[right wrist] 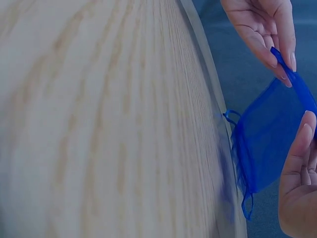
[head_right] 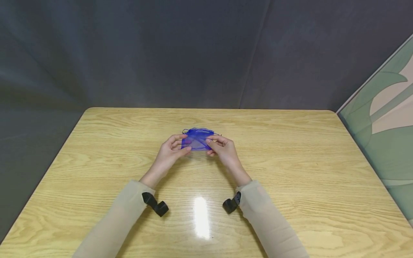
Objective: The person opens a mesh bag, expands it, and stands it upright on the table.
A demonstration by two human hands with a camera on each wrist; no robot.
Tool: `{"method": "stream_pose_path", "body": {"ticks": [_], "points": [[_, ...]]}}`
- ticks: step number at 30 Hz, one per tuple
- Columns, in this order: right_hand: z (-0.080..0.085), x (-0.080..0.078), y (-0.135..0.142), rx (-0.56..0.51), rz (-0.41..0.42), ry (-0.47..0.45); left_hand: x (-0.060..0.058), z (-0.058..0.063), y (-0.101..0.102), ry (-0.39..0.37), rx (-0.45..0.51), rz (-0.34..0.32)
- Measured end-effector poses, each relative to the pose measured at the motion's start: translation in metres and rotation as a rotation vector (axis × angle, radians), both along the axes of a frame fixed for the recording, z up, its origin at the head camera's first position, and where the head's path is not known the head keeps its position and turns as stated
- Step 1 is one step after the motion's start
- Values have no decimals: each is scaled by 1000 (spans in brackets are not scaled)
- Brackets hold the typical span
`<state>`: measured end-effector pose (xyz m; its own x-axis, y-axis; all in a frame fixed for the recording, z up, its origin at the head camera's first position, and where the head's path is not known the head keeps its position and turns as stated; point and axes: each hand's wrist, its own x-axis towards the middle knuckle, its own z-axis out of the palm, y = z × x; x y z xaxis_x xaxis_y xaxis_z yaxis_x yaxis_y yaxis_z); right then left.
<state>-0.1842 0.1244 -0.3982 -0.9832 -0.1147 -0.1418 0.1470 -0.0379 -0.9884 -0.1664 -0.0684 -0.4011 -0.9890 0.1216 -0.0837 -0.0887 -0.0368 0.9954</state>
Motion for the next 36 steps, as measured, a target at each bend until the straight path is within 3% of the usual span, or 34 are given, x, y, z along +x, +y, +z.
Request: {"method": "stream_pose_path", "body": {"ticks": [16, 29, 36], "points": [[0, 0, -1, 0, 37, 21, -1, -3, 0, -29, -8, 54], [3, 1, 1, 69, 146, 41, -3, -4, 2, 11, -17, 122], [3, 0, -1, 96, 139, 29, -2, -5, 3, 61, -49, 141]]}}
